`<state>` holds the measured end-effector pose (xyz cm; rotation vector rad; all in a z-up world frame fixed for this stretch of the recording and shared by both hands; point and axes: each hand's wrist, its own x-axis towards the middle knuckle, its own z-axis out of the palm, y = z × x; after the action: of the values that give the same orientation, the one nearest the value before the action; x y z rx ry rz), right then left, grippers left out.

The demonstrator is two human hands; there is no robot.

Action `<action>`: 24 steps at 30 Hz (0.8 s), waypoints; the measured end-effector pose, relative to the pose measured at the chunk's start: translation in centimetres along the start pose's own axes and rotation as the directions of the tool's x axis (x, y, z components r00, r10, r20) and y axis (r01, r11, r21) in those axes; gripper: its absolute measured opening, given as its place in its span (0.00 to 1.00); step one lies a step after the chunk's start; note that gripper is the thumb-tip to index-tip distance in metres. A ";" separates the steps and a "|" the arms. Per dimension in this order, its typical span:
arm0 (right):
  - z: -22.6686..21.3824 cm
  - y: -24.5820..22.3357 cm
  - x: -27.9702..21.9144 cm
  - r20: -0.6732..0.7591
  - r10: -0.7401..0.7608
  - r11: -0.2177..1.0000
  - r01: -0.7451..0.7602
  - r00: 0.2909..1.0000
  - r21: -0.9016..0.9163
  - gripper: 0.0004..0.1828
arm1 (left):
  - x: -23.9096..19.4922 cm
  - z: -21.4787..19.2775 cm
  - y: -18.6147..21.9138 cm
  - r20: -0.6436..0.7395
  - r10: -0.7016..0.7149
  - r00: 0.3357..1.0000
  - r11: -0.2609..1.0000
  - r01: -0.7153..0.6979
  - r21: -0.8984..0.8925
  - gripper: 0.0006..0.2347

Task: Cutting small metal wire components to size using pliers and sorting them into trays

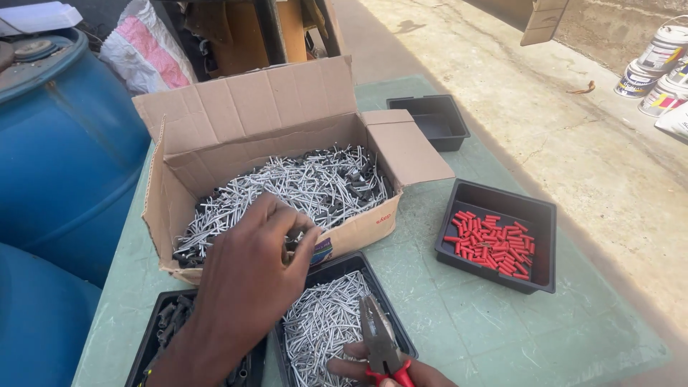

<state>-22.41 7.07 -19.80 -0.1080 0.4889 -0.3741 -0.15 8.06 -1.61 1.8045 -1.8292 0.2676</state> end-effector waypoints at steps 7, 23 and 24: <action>2.6 1.9 -4.1 0.544 -0.200 0.863 0.409 0.815 -0.295 0.35 | -6.6 -0.5 1.7 -0.056 0.230 0.972 0.973 -0.229 0.028 0.06; 8.6 2.9 -5.6 0.005 -0.247 0.897 0.231 0.969 -0.376 0.33 | -9.5 -1.1 2.6 -0.309 0.255 0.916 0.967 -0.234 0.104 0.08; 9.6 2.8 -5.8 -0.310 -0.181 0.923 0.052 0.933 -0.382 0.34 | -9.5 -1.0 2.8 -0.321 0.271 0.907 0.963 -0.249 0.106 0.08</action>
<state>-21.63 11.98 -9.32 -0.4460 0.8981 -0.4191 -3.08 16.98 -4.97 1.4422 -1.8242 0.6962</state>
